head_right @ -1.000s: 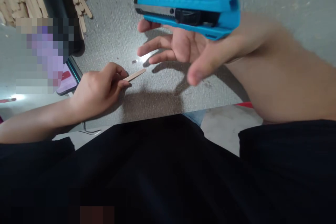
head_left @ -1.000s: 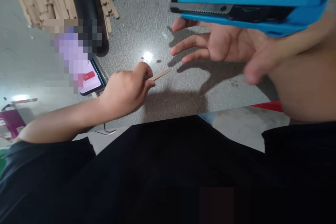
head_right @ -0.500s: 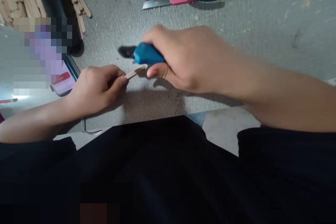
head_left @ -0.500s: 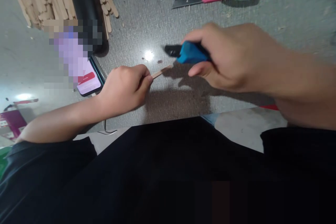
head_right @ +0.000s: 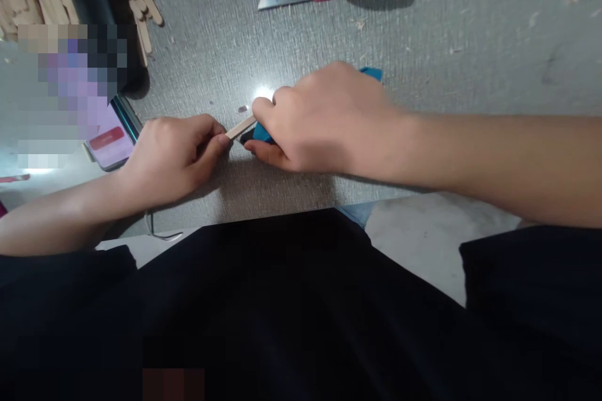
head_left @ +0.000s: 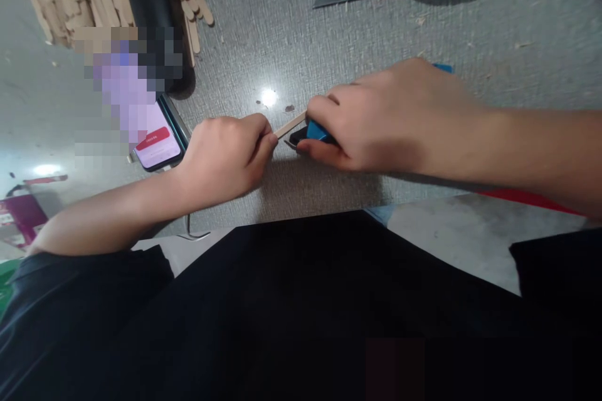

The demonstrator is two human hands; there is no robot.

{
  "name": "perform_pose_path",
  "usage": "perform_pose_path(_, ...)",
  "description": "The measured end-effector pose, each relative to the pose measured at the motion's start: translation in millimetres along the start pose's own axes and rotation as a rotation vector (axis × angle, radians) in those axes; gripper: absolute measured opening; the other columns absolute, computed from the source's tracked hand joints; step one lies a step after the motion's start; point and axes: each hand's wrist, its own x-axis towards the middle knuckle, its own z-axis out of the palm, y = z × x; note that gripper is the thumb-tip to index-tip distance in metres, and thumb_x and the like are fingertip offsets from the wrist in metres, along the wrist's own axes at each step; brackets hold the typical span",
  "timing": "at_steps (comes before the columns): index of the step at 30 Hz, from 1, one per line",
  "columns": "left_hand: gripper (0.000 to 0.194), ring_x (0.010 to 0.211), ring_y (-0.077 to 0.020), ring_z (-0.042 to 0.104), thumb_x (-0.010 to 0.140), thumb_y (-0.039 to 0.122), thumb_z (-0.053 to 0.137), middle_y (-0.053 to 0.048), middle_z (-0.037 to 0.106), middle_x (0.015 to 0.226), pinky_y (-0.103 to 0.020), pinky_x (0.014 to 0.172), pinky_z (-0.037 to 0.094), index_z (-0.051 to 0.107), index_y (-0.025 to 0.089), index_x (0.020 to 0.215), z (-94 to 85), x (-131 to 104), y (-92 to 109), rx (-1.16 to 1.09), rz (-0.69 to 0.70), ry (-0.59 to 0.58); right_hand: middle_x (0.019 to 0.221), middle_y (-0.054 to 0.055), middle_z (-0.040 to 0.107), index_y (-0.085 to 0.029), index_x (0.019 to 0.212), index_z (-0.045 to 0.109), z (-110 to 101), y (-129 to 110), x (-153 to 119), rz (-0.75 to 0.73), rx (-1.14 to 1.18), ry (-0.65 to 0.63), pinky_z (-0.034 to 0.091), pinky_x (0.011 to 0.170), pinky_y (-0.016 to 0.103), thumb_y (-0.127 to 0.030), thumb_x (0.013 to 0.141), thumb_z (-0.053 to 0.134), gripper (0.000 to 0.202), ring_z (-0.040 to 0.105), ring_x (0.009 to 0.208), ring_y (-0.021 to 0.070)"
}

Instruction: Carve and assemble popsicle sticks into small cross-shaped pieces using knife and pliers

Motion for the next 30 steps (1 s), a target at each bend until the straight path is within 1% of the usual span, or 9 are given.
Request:
perform_pose_path(3,0.036,0.066,-0.0244,0.066,0.112,0.038,0.05,-0.006,0.069,0.07,-0.036,0.067,0.043,0.081,0.021,0.107,1.7,0.1,-1.1,0.022,0.009,-0.002,0.112,0.019,0.084,-0.012,0.142,0.071,2.6,-0.6,0.9,0.015,-0.089,-0.008,0.043,0.072,0.042,-0.066,0.121,0.024,0.074,0.078,0.092,0.0367)
perform_pose_path(6,0.035,0.068,-0.0247,0.067,0.113,0.039,0.051,-0.006,0.071,0.073,-0.036,0.067,0.043,0.08,0.021,0.108,2.9,0.0,-1.6,0.026,0.014,0.002,0.106,0.017,0.083,-0.014,0.14,0.069,2.6,-3.3,1.3,0.001,-0.168,-0.006,0.036,0.064,0.039,-0.067,0.121,0.019,0.076,0.077,0.085,0.0352)
perform_pose_path(10,0.035,0.069,-0.0252,0.068,0.113,0.04,0.051,-0.006,0.071,0.073,-0.036,0.068,0.043,0.08,0.021,0.108,3.6,0.1,-1.9,0.025,0.009,0.005,0.1,0.015,0.082,-0.016,0.137,0.071,0.2,-5.8,0.9,-0.004,-0.192,0.011,0.03,0.058,0.037,-0.068,0.122,0.018,0.076,0.078,0.081,0.0331)
perform_pose_path(13,0.035,0.07,-0.0259,0.068,0.113,0.04,0.051,-0.006,0.071,0.073,-0.037,0.068,0.044,0.08,0.022,0.107,4.0,0.4,-2.3,0.019,0.016,0.018,0.1,0.017,0.081,-0.014,0.136,0.072,0.7,-5.7,0.6,0.002,-0.177,0.023,0.031,0.057,0.038,-0.067,0.122,0.019,0.077,0.078,0.081,0.0343)
perform_pose_path(16,0.035,0.07,-0.0259,0.068,0.113,0.041,0.051,-0.006,0.07,0.072,-0.037,0.068,0.044,0.08,0.022,0.106,4.3,0.8,-2.5,0.02,0.009,0.019,0.1,0.017,0.082,-0.015,0.137,0.073,3.7,-4.8,1.1,0.003,-0.158,0.042,0.034,0.061,0.039,-0.066,0.12,0.018,0.077,0.077,0.08,0.0345)
perform_pose_path(20,0.035,0.07,-0.0259,0.068,0.113,0.041,0.052,-0.006,0.069,0.072,-0.038,0.07,0.046,0.08,0.022,0.104,5.0,0.8,-3.2,0.012,0.006,0.027,0.095,0.015,0.081,-0.016,0.133,0.074,7.8,-4.2,1.9,-0.009,-0.162,0.089,0.033,0.059,0.039,-0.068,0.12,0.014,0.08,0.075,0.076,0.0345)
perform_pose_path(26,0.035,0.071,-0.0259,0.069,0.113,0.041,0.052,-0.005,0.069,0.071,-0.039,0.071,0.05,0.08,0.023,0.105,6.6,0.1,-5.0,-0.006,0.027,0.054,0.089,0.011,0.078,-0.018,0.132,0.074,9.1,-5.2,2.0,-0.008,-0.196,0.081,0.032,0.057,0.039,-0.069,0.12,0.017,0.077,0.074,0.073,0.0334)
perform_pose_path(30,0.036,0.072,-0.0271,0.07,0.112,0.042,0.052,-0.006,0.07,0.072,-0.04,0.073,0.05,0.08,0.023,0.105,5.8,0.9,-4.8,0.001,0.026,0.036,0.09,0.012,0.078,-0.017,0.134,0.074,7.5,-5.3,2.6,-0.011,-0.181,0.071,0.036,0.059,0.039,-0.068,0.119,0.017,0.079,0.072,0.071,0.0328)
